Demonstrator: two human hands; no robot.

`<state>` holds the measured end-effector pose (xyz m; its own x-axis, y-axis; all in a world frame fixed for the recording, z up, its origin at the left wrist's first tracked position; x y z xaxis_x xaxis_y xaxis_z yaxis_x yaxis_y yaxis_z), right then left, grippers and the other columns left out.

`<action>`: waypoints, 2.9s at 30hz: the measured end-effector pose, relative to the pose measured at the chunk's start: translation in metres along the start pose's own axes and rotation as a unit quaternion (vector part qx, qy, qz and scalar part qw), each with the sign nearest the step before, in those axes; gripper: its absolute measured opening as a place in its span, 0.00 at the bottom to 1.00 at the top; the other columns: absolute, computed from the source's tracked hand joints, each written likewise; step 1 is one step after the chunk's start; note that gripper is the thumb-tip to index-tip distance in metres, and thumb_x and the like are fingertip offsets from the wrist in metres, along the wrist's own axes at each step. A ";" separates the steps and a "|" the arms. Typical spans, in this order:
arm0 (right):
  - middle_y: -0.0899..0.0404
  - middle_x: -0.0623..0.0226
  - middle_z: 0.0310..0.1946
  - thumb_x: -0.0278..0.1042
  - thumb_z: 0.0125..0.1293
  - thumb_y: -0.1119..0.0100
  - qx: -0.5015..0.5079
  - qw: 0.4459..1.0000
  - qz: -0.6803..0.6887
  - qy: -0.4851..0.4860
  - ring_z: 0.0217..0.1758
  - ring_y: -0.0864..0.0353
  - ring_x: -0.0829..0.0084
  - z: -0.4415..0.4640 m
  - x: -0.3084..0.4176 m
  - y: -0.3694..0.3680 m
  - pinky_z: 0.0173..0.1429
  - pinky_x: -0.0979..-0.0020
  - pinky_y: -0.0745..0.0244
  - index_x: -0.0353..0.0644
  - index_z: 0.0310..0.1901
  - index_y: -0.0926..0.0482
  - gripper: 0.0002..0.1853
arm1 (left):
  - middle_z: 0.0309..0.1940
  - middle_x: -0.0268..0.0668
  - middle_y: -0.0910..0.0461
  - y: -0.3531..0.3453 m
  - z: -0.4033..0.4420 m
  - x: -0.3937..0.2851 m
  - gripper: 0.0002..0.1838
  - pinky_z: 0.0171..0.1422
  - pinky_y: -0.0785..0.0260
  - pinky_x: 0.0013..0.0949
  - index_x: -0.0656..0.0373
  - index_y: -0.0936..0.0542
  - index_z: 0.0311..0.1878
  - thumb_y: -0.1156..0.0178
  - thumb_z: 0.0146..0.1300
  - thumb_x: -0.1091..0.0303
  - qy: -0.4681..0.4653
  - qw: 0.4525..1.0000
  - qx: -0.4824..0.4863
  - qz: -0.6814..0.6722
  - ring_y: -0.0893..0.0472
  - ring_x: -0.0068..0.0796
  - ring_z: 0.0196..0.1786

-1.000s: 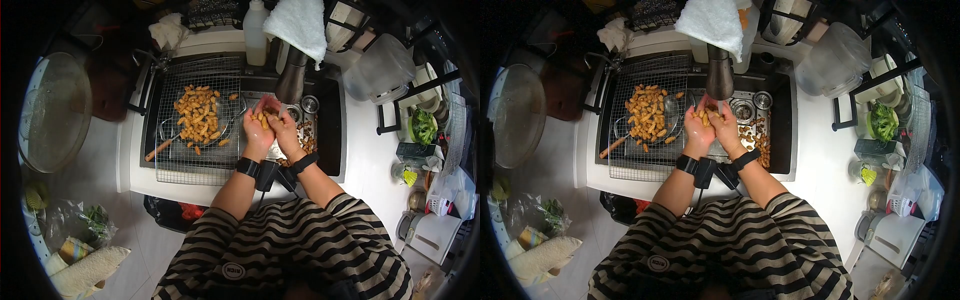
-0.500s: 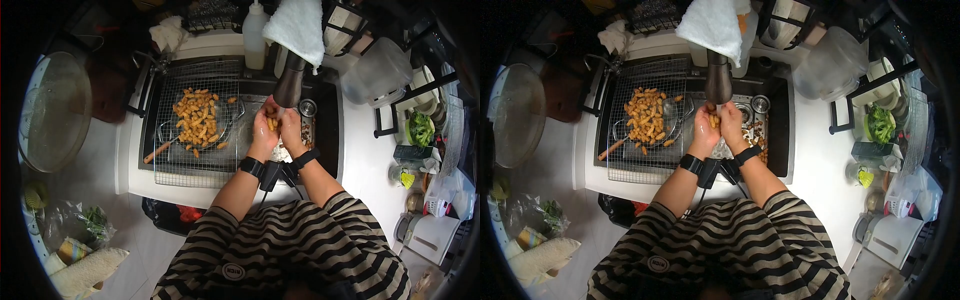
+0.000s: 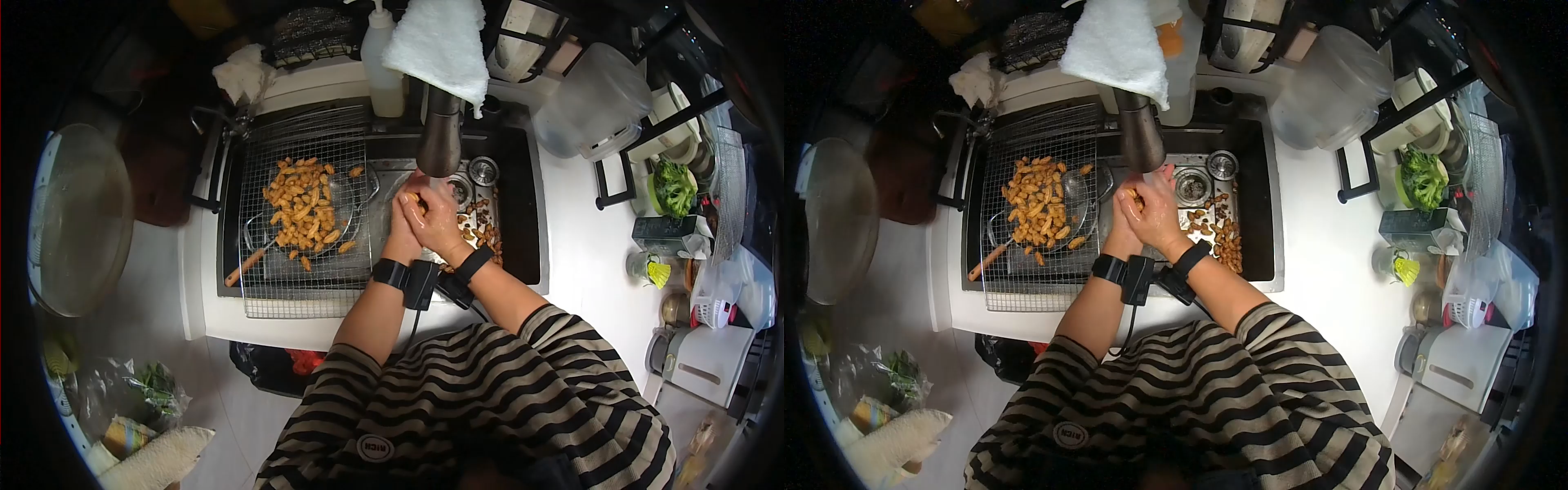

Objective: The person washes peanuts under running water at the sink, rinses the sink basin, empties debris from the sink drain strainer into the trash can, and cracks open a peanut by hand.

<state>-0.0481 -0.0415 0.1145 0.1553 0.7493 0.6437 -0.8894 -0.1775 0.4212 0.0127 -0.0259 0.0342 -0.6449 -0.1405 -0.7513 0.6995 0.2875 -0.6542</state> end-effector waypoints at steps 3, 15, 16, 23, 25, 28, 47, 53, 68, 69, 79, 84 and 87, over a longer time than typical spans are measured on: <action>0.26 0.50 0.33 0.34 0.54 0.44 0.093 0.990 -0.014 -0.101 0.37 0.28 0.50 0.008 -0.019 -0.001 0.40 0.59 0.32 0.36 0.34 0.25 0.10 | 0.40 0.38 0.24 -0.022 -0.016 -0.017 0.22 0.49 0.30 0.34 0.59 0.29 0.48 0.46 0.58 0.51 -0.027 0.994 -0.005 0.106 0.24 0.33 0.43; 0.26 0.54 0.34 0.31 0.53 0.45 0.119 0.990 0.001 -0.072 0.41 0.30 0.49 0.007 -0.021 -0.003 0.45 0.58 0.34 0.39 0.37 0.25 0.09 | 0.38 0.38 0.24 0.014 0.013 0.015 0.19 0.47 0.31 0.34 0.58 0.27 0.43 0.55 0.63 0.51 0.081 0.976 -0.042 -0.196 0.25 0.31 0.43; 0.26 0.54 0.34 0.31 0.53 0.45 0.124 0.986 -0.007 -0.107 0.41 0.30 0.49 0.012 -0.028 -0.002 0.45 0.58 0.34 0.39 0.37 0.25 0.10 | 0.40 0.37 0.24 0.005 0.017 0.022 0.17 0.51 0.32 0.34 0.58 0.27 0.43 0.55 0.65 0.54 0.115 0.960 -0.042 -0.252 0.25 0.31 0.45; 0.26 0.53 0.36 0.26 0.55 0.48 0.042 0.995 0.060 -0.067 0.45 0.31 0.50 0.011 -0.005 0.008 0.48 0.60 0.34 0.36 0.37 0.26 0.08 | 0.44 0.34 0.26 -0.008 -0.005 -0.013 0.13 0.53 0.33 0.31 0.57 0.29 0.48 0.55 0.66 0.62 -0.048 0.997 -0.012 0.056 0.26 0.28 0.48; 0.27 0.54 0.36 0.27 0.55 0.48 0.068 0.996 0.066 0.002 0.43 0.30 0.51 0.005 0.006 0.006 0.47 0.59 0.34 0.36 0.36 0.25 0.07 | 0.42 0.34 0.26 -0.004 -0.011 -0.016 0.13 0.52 0.32 0.30 0.58 0.29 0.47 0.55 0.66 0.62 -0.058 0.993 -0.018 0.098 0.26 0.27 0.47; 0.27 0.56 0.33 0.28 0.55 0.46 0.081 0.996 -0.019 0.015 0.40 0.30 0.54 0.007 -0.002 0.008 0.43 0.59 0.35 0.38 0.31 0.24 0.04 | 0.42 0.35 0.26 0.011 -0.001 0.011 0.15 0.50 0.31 0.29 0.60 0.28 0.48 0.53 0.66 0.60 0.074 0.986 -0.072 -0.132 0.25 0.27 0.45; 0.27 0.54 0.28 0.29 0.58 0.48 -0.016 0.961 0.081 -0.262 0.33 0.26 0.57 -0.007 -0.052 0.008 0.39 0.66 0.32 0.33 0.30 0.25 0.07 | 0.44 0.39 0.24 -0.011 0.000 0.027 0.16 0.54 0.33 0.35 0.60 0.27 0.46 0.58 0.66 0.60 0.145 0.947 -0.126 -0.258 0.25 0.32 0.47; 0.27 0.54 0.34 0.29 0.59 0.49 -0.056 0.987 0.023 -0.152 0.40 0.27 0.58 -0.027 -0.026 -0.006 0.46 0.66 0.33 0.34 0.37 0.25 0.09 | 0.42 0.37 0.25 0.025 0.011 0.038 0.13 0.53 0.32 0.34 0.57 0.26 0.45 0.56 0.64 0.64 0.086 0.962 -0.027 -0.258 0.25 0.31 0.47; 0.27 0.51 0.42 0.31 0.59 0.48 -0.012 0.970 0.068 -0.235 0.47 0.29 0.56 -0.023 -0.038 -0.006 0.53 0.65 0.35 0.30 0.39 0.26 0.12 | 0.52 0.35 0.28 -0.010 -0.002 0.009 0.18 0.60 0.38 0.30 0.60 0.31 0.57 0.56 0.66 0.65 0.082 0.971 -0.171 -0.147 0.29 0.27 0.54; 0.27 0.50 0.42 0.31 0.60 0.47 0.003 0.960 0.086 -0.267 0.46 0.28 0.57 -0.023 -0.047 -0.007 0.53 0.65 0.35 0.29 0.39 0.26 0.12 | 0.53 0.35 0.28 -0.013 -0.004 0.012 0.18 0.60 0.38 0.30 0.60 0.31 0.57 0.56 0.66 0.66 0.085 0.965 -0.187 -0.161 0.29 0.28 0.55; 0.27 0.60 0.45 0.27 0.63 0.59 -0.090 0.615 0.626 -0.472 0.49 0.27 0.66 -0.033 -0.064 -0.015 0.56 0.66 0.32 0.35 0.47 0.31 0.13 | 0.52 0.37 0.28 -0.003 -0.008 0.002 0.18 0.65 0.43 0.38 0.62 0.31 0.53 0.63 0.64 0.66 -0.013 0.932 -0.088 -0.350 0.31 0.34 0.58; 0.28 0.57 0.48 0.33 0.62 0.60 -0.110 0.544 0.692 -0.462 0.53 0.30 0.61 -0.035 -0.061 -0.018 0.62 0.61 0.38 0.35 0.49 0.31 0.17 | 0.53 0.42 0.29 0.001 -0.013 -0.002 0.21 0.65 0.44 0.41 0.65 0.31 0.51 0.63 0.63 0.62 -0.029 0.914 -0.122 -0.386 0.32 0.38 0.58; 0.29 0.58 0.53 0.38 0.63 0.60 -0.097 0.492 0.718 -0.484 0.59 0.34 0.61 -0.040 -0.057 -0.021 0.67 0.62 0.45 0.34 0.50 0.29 0.19 | 0.54 0.43 0.30 0.006 -0.017 -0.005 0.22 0.66 0.46 0.42 0.66 0.31 0.52 0.63 0.62 0.60 -0.042 0.921 -0.129 -0.364 0.33 0.39 0.59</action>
<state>-0.0553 -0.0551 0.0439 -0.6431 -0.7300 0.2313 -0.3913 0.0536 -0.9187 0.0155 -0.0076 0.0354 -0.8804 -0.4555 -0.1320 -0.0136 0.3026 -0.9530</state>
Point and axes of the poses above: each hand's wrist, its own z-axis towards the middle knuckle, its own y-axis out of the back of the hand, x = y × z, the point moved 4 cm from there along z, towards the middle knuckle
